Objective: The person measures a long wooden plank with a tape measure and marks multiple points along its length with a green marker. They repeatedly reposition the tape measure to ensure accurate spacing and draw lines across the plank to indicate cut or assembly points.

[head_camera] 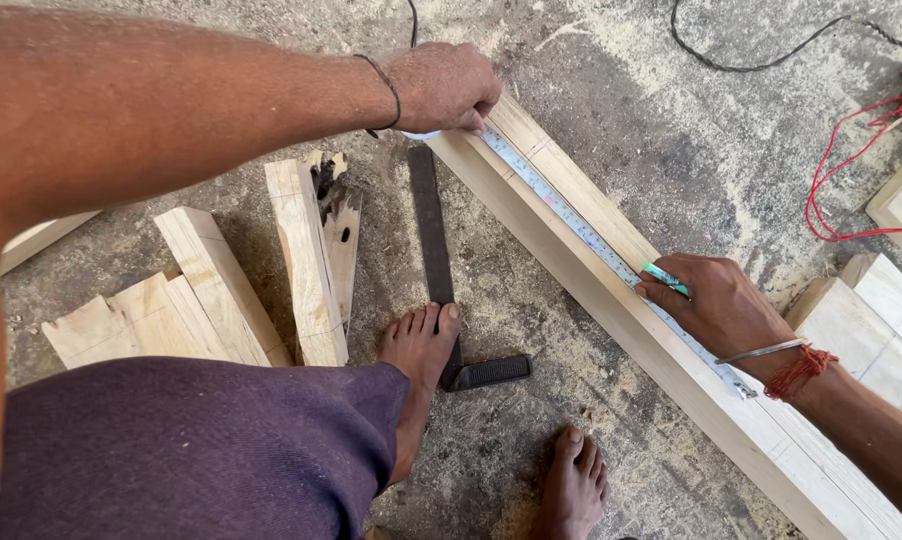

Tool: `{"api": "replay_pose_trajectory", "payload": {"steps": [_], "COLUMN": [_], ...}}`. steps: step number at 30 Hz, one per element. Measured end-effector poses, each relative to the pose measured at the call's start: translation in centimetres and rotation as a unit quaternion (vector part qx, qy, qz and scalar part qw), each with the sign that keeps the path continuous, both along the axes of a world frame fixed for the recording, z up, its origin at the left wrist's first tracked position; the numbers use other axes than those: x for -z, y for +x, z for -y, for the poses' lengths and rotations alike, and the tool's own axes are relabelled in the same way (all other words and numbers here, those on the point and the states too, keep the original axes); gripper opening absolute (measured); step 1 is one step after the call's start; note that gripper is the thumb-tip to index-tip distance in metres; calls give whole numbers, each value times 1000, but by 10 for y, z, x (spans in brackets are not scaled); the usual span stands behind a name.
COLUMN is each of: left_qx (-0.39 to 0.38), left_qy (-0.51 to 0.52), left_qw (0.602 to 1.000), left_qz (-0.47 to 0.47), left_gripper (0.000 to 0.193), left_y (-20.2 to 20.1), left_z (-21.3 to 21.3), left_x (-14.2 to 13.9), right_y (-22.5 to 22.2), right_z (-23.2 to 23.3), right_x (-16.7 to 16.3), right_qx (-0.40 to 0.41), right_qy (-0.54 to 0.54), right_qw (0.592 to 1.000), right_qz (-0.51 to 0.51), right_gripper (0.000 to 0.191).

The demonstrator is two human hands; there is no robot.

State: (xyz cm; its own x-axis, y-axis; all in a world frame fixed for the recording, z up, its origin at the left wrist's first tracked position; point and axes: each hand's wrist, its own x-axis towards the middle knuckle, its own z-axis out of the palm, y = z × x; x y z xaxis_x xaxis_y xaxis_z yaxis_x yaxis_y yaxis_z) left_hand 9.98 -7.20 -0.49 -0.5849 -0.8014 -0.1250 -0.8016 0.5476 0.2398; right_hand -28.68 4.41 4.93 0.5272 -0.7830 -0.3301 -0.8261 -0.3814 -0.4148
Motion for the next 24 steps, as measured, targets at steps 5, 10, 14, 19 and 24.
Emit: {"api": "replay_pose_trajectory", "payload": {"steps": [5, 10, 14, 19, 24], "left_qx": [14, 11, -7, 0, -11], "left_qy": [-24, -17, 1, -4, -10], "left_qw": [1000, 1000, 1000, 1000, 1000], "left_qz": [-7, -8, -15, -7, 1], "left_gripper": [23, 27, 26, 30, 31], "left_y": [6, 3, 3, 9, 18], "left_z": [0, -3, -5, -4, -4], "left_x": [0, -2, -5, -2, 1], "right_y": [7, 9, 3, -2, -4], "right_z": [-4, -2, 1, -4, -4], "right_x": [-2, -9, -13, -6, -3], "right_qx": [22, 19, 36, 27, 37], "right_qy": [9, 19, 45, 23, 27], "right_qw": [1000, 1000, 998, 999, 998], "right_qz": [-21, -15, -39, -32, -51], "right_gripper": [33, 32, 33, 33, 33]}}
